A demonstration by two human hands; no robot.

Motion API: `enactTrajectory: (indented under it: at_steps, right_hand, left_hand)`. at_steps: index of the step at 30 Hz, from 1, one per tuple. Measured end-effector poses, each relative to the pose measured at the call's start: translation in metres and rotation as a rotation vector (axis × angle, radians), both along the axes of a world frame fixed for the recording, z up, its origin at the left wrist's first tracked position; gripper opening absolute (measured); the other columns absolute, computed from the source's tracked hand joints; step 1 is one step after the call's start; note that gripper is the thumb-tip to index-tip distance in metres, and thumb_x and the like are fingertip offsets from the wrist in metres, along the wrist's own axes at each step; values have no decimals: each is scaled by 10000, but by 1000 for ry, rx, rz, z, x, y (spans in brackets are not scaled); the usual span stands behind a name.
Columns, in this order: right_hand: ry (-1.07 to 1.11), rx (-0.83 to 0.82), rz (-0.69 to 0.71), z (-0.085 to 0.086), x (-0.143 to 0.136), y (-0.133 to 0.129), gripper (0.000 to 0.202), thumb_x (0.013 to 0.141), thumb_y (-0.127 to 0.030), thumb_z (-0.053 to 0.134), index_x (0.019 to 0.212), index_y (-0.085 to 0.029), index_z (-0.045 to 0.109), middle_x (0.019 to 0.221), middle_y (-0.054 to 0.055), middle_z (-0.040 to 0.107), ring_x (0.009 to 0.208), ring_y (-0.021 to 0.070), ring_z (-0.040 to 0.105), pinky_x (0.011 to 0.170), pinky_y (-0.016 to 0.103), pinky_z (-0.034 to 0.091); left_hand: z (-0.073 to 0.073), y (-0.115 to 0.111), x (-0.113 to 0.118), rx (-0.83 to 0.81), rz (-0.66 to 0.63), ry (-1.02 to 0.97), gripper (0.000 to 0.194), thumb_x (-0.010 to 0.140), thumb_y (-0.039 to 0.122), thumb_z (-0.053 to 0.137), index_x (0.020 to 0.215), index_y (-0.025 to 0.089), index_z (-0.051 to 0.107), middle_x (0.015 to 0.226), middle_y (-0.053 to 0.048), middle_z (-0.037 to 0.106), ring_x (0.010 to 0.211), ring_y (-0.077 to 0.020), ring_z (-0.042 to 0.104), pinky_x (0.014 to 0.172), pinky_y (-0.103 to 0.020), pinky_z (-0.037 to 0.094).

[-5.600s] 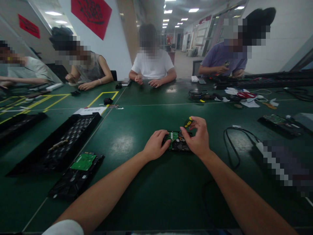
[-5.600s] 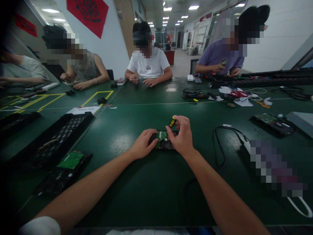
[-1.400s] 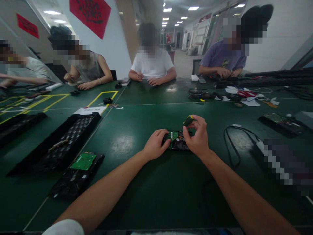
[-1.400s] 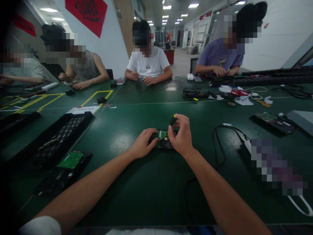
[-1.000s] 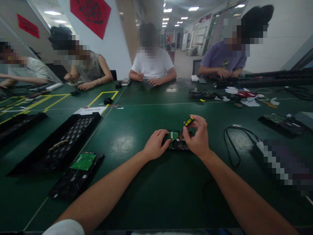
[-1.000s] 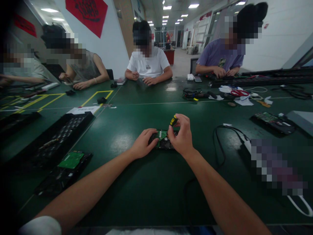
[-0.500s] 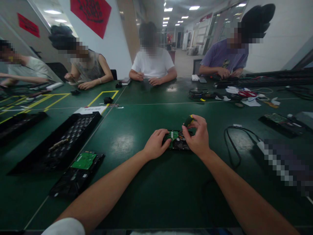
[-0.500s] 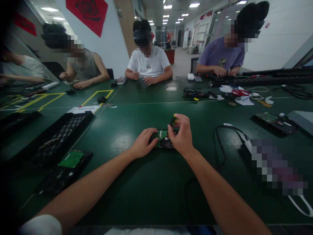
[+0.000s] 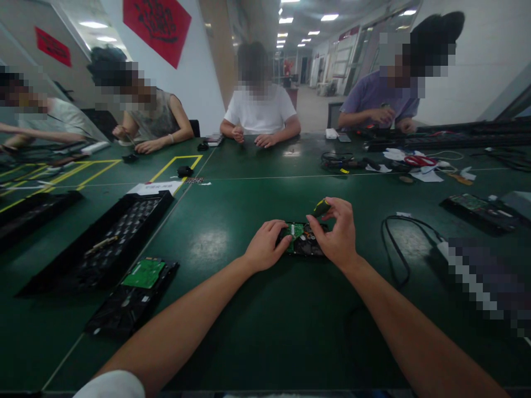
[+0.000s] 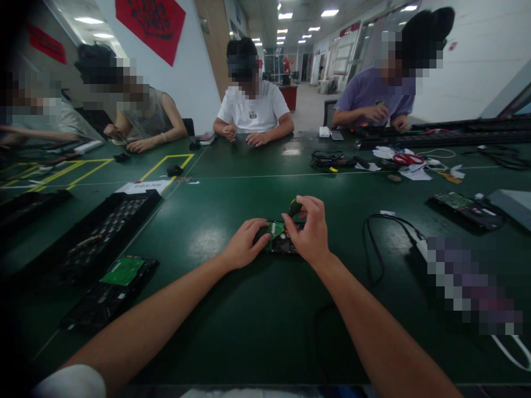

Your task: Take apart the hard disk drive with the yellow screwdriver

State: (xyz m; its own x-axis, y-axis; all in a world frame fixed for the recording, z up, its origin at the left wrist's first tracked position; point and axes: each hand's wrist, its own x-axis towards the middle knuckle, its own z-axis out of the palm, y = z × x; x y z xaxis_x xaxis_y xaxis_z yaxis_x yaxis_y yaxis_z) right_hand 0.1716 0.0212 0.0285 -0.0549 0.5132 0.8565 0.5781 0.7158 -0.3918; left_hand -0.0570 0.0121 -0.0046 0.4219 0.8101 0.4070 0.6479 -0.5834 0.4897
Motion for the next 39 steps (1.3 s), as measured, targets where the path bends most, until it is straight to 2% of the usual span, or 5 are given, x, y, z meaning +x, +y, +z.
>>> enactTrajectory:
  at_steps: [10, 16, 24, 32, 39]
  right_hand:
    - [5, -51, 6, -1, -2, -2, 637, 928, -209, 666, 1493, -292, 385, 1375, 141, 492, 1123, 274, 649, 815, 457, 661]
    - [83, 36, -41, 2, -2, -5, 685, 915, -208, 674, 1513, -321, 359, 1357, 130, 488, 1160, 292, 631, 816, 470, 658]
    - [52, 41, -168, 4, 9, 1, 664, 904, -212, 652, 1513, -270, 396, 1303, 141, 535, 1004, 265, 648, 819, 481, 633]
    - [46, -21, -218, 7, 19, 5, 628, 924, -257, 613, 1516, -263, 406, 1291, 145, 529, 1064, 294, 593, 826, 499, 605]
    - [85, -87, -301, 5, 33, 13, 448, 963, -299, 556, 1404, -244, 501, 1243, 137, 537, 1106, 306, 580, 891, 526, 563]
  left_hand:
    - [2, -1, 0, -41, 20, -12, 425, 1026, 466, 499, 1365, 211, 534, 1341, -118, 629, 1298, -283, 552, 1118, -495, 465]
    - [5, -3, 0, -72, 38, -7, 486, 1022, 512, 487, 1381, 186, 516, 1340, -138, 623, 1283, -291, 561, 1109, -498, 471]
    - [11, -8, 0, -44, -69, 104, 929, 834, 729, 652, 1540, 193, 374, 1525, -184, 472, 1442, -351, 425, 1200, -550, 372]
    - [9, -8, -1, -36, -110, 158, 932, 819, 687, 697, 1580, 270, 357, 1597, -167, 376, 1477, -376, 369, 1195, -580, 365]
    - [7, -7, -1, -51, -104, 171, 938, 814, 681, 703, 1581, 265, 359, 1579, -167, 390, 1468, -379, 379, 1194, -578, 373]
